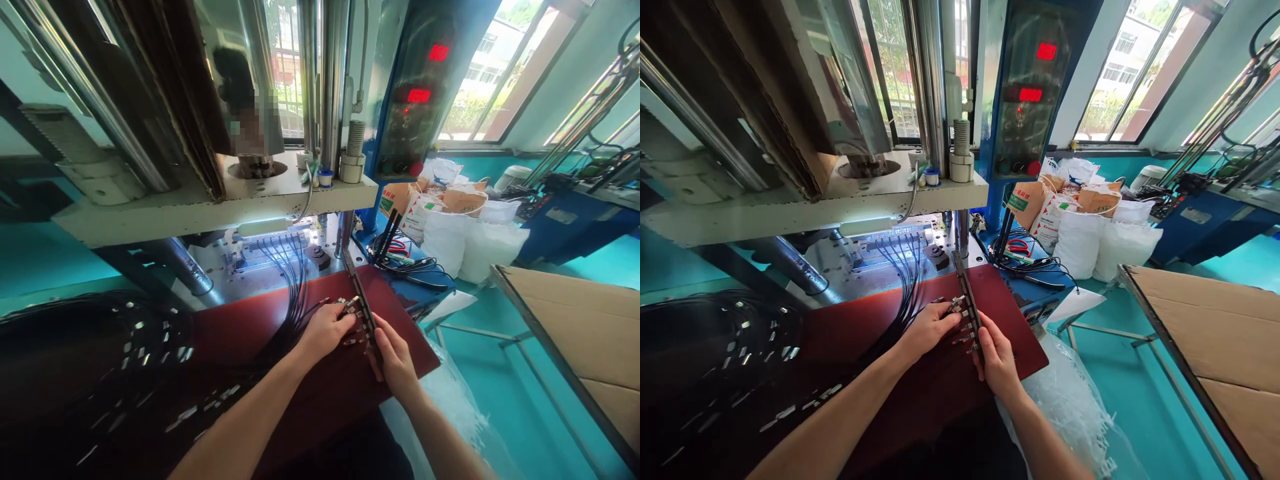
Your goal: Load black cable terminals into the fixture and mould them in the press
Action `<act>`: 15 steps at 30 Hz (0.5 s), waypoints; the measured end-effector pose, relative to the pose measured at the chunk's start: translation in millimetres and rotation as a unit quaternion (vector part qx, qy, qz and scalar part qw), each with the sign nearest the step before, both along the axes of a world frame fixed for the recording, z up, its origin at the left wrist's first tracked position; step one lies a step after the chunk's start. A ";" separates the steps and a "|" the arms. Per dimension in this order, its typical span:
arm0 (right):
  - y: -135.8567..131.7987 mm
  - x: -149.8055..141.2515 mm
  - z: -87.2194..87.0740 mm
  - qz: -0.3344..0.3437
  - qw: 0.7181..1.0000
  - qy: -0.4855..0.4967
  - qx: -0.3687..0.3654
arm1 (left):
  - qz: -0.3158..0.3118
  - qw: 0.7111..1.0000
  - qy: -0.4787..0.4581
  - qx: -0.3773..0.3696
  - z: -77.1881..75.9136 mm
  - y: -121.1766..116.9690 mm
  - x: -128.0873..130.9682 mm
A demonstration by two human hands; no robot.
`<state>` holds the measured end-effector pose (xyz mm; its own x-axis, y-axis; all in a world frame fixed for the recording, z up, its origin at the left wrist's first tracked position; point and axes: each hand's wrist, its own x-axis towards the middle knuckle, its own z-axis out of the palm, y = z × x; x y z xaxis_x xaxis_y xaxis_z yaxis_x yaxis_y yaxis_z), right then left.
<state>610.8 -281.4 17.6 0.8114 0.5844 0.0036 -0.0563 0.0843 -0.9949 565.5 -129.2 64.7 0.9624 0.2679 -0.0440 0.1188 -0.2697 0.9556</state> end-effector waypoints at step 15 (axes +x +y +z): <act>1.6 1.4 -1.5 0.027 0.999 -0.020 -0.038 | 0.010 0.999 -0.023 0.037 -7.0 0.5 -2.3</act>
<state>612.2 -279.8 16.1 0.7791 0.6269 -0.0110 -0.0192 0.0063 -0.9998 563.2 -128.7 57.7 0.9575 0.2875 0.0215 0.0806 -0.3386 0.9375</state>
